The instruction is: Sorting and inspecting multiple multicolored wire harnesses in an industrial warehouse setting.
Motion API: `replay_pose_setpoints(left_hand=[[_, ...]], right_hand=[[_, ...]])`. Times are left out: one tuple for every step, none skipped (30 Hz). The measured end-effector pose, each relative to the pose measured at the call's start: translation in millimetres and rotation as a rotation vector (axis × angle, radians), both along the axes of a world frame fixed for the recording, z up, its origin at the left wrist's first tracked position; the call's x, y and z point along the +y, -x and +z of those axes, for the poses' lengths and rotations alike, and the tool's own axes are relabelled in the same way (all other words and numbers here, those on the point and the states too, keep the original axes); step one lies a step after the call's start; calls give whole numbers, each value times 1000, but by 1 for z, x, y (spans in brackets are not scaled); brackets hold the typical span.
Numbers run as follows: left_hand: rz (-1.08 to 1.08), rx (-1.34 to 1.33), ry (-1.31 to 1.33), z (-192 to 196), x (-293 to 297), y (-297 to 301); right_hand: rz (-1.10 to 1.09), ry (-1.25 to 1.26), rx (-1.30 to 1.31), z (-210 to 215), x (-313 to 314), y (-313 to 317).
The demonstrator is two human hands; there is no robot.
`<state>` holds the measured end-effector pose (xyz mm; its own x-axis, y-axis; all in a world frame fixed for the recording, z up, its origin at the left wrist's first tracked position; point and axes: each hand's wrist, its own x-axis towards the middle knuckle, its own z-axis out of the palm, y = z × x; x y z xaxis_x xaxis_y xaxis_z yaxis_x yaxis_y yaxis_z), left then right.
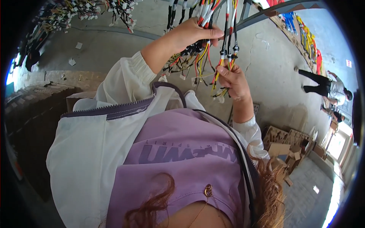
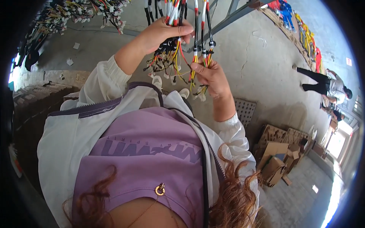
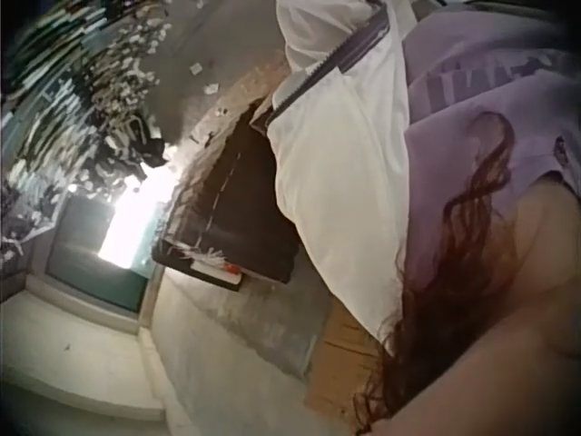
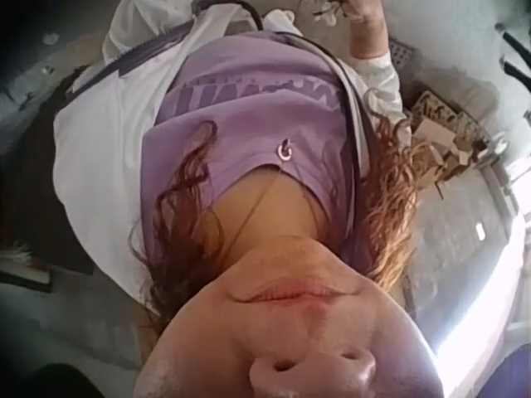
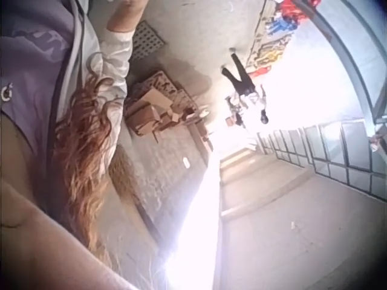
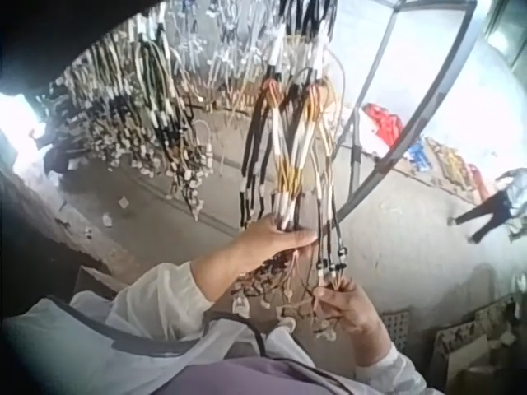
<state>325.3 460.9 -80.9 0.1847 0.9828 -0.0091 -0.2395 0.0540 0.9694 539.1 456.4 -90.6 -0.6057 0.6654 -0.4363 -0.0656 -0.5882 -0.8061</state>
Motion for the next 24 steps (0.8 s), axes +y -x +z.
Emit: replay_pose_setpoints(left_hand=[[-15,17,-8,-2,2,2],[-30,36,-17,-2,3,5],[-31,59,-52,-1,1,6],[-32,79,-58,-2,2,9],[-33,98,-64,-4,5,12],[-41,118,-64,-4,8,15],[-49,118,-59,-6,12,19],[-14,174,-58,-9,18,23],[22,231,-58,-11,23,26],[31,217,-53,-12,29,26],[24,211,-51,-12,33,26],[71,208,-2,-10,38,27],[118,205,46,-9,40,28],[131,162,-11,-15,45,29],[126,156,-10,-16,48,31],[116,209,19,-16,51,36],[106,263,47,-17,54,41],[92,258,5,-17,56,46],[82,242,16,-17,55,52],[75,227,27,-17,53,58],[69,203,-2,-17,50,64],[54,196,0,-17,50,64],[13,196,5,-17,50,66],[-26,197,11,-14,49,65]], right_hand=[[-9,-4,-10,0,2,0],[-18,-8,-19,0,3,-1],[-33,-5,-37,0,2,-1],[-47,-1,-40,0,1,-2],[-37,13,-39,1,2,-3],[-26,26,-38,0,3,-4],[-15,45,-18,0,5,-4],[-22,70,4,2,5,-3],[-28,95,25,7,6,-1],[-4,110,75,7,8,-2],[-11,112,70,8,9,-1],[-14,110,77,9,10,0],[-15,106,85,10,10,0],[-20,107,79,10,10,0],[-51,119,112,9,10,-1],[-81,130,148,9,11,-1],[-65,132,152,10,12,-2],[-44,132,187,8,15,-5],[-15,134,224,7,17,-6],[-17,138,214,9,19,-4],[-8,141,215,10,21,-1],[-19,135,205,8,23,-4],[-28,130,197,6,24,-6],[-36,123,171,5,25,-8]])
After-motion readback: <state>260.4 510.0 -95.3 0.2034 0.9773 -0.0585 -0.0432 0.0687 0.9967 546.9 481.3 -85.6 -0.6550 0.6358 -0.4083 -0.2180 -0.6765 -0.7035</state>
